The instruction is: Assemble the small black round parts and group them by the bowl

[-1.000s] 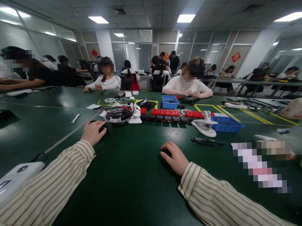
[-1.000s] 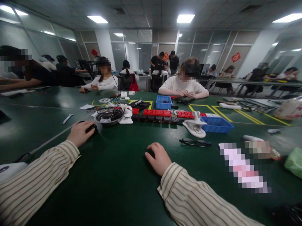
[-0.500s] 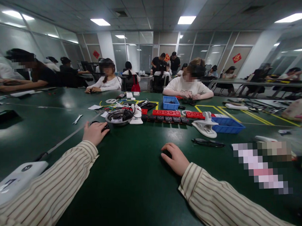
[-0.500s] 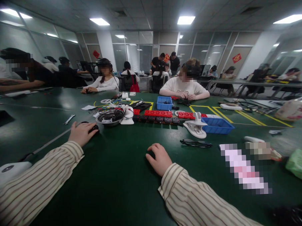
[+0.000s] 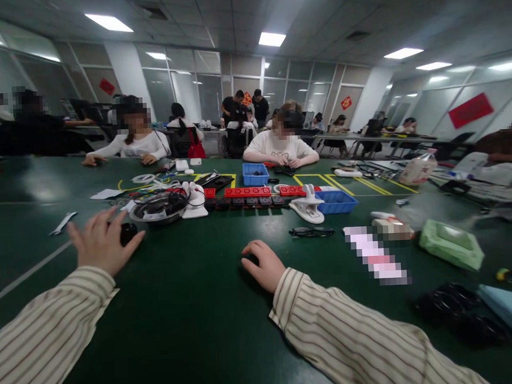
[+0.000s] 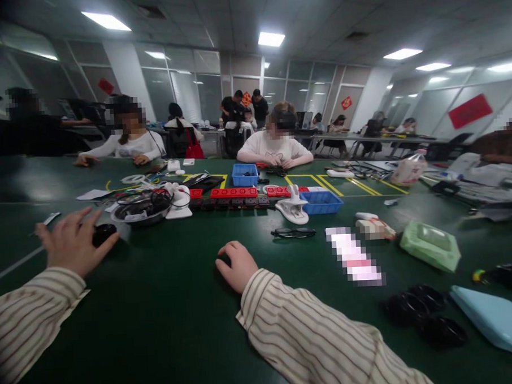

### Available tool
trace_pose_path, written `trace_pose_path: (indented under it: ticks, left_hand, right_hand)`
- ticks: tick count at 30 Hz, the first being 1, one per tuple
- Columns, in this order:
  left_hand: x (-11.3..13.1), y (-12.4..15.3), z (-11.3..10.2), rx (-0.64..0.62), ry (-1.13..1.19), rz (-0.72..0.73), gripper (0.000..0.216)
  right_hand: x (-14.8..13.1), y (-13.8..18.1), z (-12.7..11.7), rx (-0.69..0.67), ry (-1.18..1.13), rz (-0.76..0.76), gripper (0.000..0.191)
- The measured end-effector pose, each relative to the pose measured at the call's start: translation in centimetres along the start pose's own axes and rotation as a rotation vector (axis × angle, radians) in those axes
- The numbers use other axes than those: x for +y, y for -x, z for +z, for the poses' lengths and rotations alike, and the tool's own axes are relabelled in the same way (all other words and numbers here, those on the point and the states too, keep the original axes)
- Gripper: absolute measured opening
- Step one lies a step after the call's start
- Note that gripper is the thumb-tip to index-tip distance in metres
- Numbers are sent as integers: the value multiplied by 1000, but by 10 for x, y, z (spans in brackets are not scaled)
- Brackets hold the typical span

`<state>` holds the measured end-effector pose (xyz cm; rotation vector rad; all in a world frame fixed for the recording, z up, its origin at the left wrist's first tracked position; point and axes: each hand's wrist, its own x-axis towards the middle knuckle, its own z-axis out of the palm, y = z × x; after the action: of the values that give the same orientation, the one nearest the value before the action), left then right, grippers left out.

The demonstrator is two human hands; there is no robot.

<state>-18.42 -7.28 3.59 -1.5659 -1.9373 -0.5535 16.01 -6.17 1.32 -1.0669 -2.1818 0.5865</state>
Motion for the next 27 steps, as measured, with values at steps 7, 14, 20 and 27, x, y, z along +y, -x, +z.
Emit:
trace_pose_path:
  ticks: [7, 14, 20, 27]
  left_hand:
    - [123, 70, -28, -503, 466, 816, 57]
    - [184, 83, -47, -728, 493, 863, 79]
    - [185, 74, -40, -734, 555, 867, 70]
    - [183, 74, -39, -727, 591, 873, 68]
  right_hand:
    - [-3, 2, -9, 170, -1, -39, 13]
    - [-54, 38, -122, 404, 237, -239, 17]
    - [-7, 146, -233, 453, 679, 273, 34]
    - [54, 223, -229, 88, 1214, 508, 53]
